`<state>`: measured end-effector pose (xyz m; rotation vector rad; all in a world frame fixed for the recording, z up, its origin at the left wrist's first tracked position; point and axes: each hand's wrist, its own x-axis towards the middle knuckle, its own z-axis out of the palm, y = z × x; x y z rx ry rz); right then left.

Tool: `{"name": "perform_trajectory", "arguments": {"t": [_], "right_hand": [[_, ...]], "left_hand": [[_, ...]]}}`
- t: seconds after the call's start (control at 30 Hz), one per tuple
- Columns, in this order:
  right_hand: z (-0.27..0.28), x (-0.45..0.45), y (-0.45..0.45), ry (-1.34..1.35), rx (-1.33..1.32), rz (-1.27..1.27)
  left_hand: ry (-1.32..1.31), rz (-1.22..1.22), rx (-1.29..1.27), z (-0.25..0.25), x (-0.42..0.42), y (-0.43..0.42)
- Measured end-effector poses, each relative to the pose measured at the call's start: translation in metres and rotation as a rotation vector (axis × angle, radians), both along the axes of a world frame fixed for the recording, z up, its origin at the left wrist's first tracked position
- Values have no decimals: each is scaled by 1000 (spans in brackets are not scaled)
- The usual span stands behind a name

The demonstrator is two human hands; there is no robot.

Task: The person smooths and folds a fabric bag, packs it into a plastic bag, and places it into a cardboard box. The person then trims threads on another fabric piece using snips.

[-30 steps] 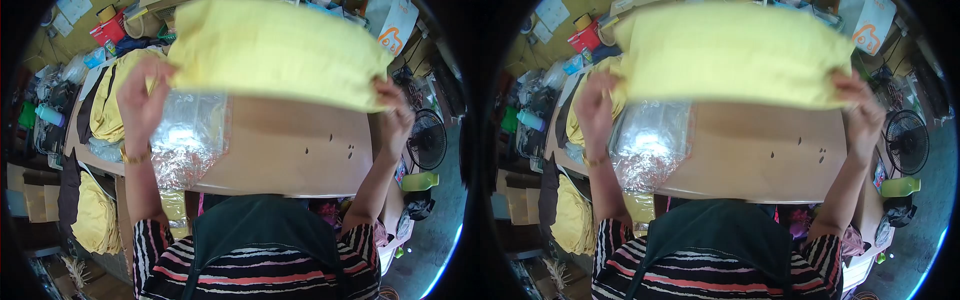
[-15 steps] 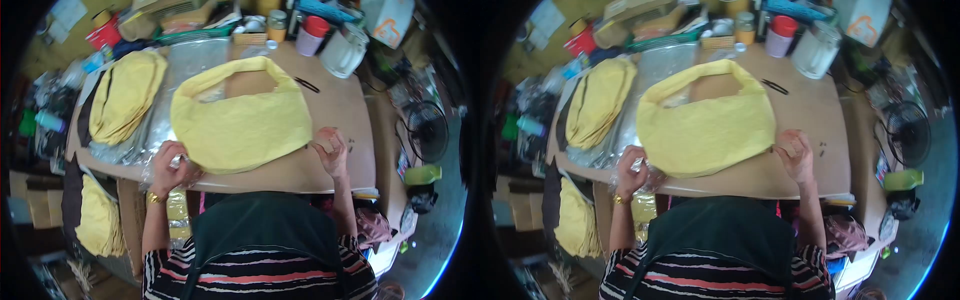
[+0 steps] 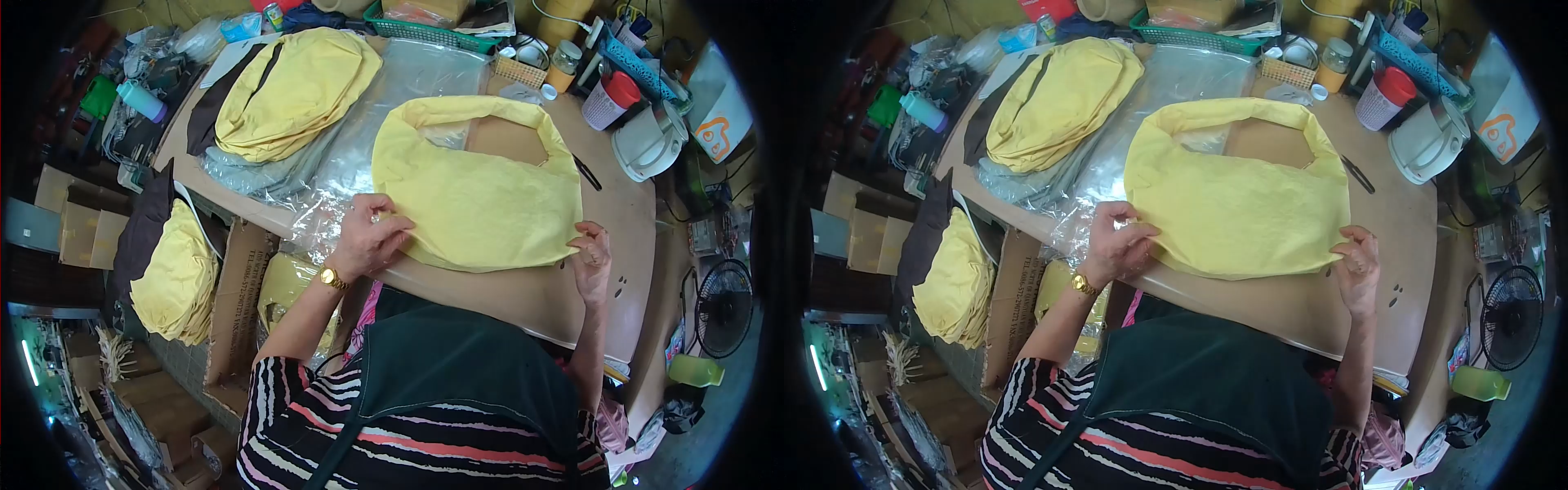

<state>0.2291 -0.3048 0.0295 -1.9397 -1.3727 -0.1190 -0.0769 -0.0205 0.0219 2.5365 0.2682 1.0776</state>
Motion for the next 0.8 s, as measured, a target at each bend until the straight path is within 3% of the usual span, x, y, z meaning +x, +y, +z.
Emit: {"name": "perform_trajectory", "arguments": {"t": [0.17, 0.23, 0.27, 0.3, 0.37, 0.5, 0.6, 0.7, 0.77, 0.8], "right_hand": [[-26, 13, 7, 575, 357, -68], [-34, 10, 15, 554, 371, -142], [-39, 10, 19, 538, 386, -216], [-44, 10, 21, 539, 387, -215], [-51, 13, 22, 444, 296, -308], [-51, 8, 27, 459, 259, -324], [-54, 10, 28, 455, 248, -288], [-50, 12, 25, 419, 171, -232], [-9, 3, 39, -65, 34, -344], [17, -13, 53, -84, 95, -278]], "left_hand": [[110, -82, -78, 22, 15, 21], [65, -63, -478, 14, 22, 22], [44, -169, -941, 13, 22, 20], [44, -169, -939, 13, 21, 21], [-63, -440, -1303, 10, 22, 22], [-122, -480, -1421, 10, 23, 18], [-204, -308, -1274, 10, 25, 15], [-223, -499, -1394, 9, 24, 12], [-183, -344, -1137, 19, 30, 9], [-188, -340, -1135, 26, 33, 5]]}}
